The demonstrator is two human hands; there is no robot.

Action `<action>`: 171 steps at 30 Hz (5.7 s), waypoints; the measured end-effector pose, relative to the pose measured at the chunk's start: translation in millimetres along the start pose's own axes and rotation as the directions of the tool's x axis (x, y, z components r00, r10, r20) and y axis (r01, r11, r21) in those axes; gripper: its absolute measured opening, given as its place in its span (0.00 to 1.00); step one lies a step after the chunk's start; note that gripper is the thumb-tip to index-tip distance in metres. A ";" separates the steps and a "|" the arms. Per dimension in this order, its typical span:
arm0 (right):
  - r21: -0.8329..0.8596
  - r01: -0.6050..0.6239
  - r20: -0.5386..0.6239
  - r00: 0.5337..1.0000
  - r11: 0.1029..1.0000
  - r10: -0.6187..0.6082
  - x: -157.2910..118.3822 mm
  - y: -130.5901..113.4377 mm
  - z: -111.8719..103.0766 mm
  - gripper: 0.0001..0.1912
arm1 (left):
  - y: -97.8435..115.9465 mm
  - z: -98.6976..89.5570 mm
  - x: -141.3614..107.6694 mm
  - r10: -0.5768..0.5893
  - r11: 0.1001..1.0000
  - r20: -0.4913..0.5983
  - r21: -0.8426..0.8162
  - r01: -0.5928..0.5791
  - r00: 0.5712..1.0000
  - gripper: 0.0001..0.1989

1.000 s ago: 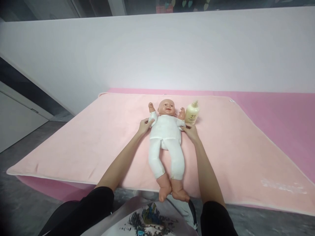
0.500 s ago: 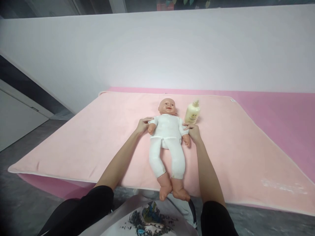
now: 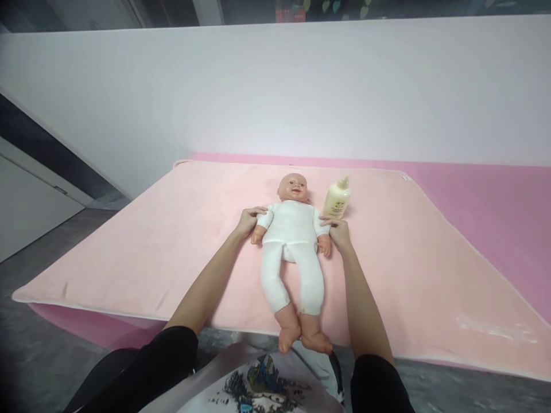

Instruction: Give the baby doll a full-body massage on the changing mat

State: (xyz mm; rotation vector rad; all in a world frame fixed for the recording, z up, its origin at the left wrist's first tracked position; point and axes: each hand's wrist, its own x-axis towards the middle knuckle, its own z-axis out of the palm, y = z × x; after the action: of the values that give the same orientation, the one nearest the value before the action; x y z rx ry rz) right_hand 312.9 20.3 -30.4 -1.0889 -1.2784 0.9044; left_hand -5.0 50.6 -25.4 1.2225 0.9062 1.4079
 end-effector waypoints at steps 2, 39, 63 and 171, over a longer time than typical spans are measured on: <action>0.000 -0.002 -0.009 1.000 1.000 0.002 0.5 -3.9 1.8 0.09 | 2.5 2.4 -0.1 -0.023 1.000 -0.004 0.021 0.023 1.000 0.13; -0.032 -0.084 0.114 0.990 0.996 0.087 -1.3 -16.4 -4.2 0.05 | 18.0 -10.2 -10.2 -0.065 0.992 0.092 0.114 0.054 0.994 0.14; -0.495 -0.037 -0.186 0.980 0.868 -0.064 1.2 -17.1 38.5 0.18 | 5.2 21.1 -7.5 0.009 0.941 -0.182 0.334 0.053 0.983 0.18; -0.457 -0.048 -0.054 0.998 0.888 0.026 3.0 -16.6 34.4 0.19 | 8.2 25.3 -6.2 -0.034 0.937 -0.131 0.341 0.077 0.991 0.22</action>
State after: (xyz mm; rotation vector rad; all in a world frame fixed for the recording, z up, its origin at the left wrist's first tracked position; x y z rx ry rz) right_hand 278.0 22.7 -14.7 -1.4983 -1.4780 0.6089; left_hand 17.8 40.9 -13.8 1.3660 1.3075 1.3250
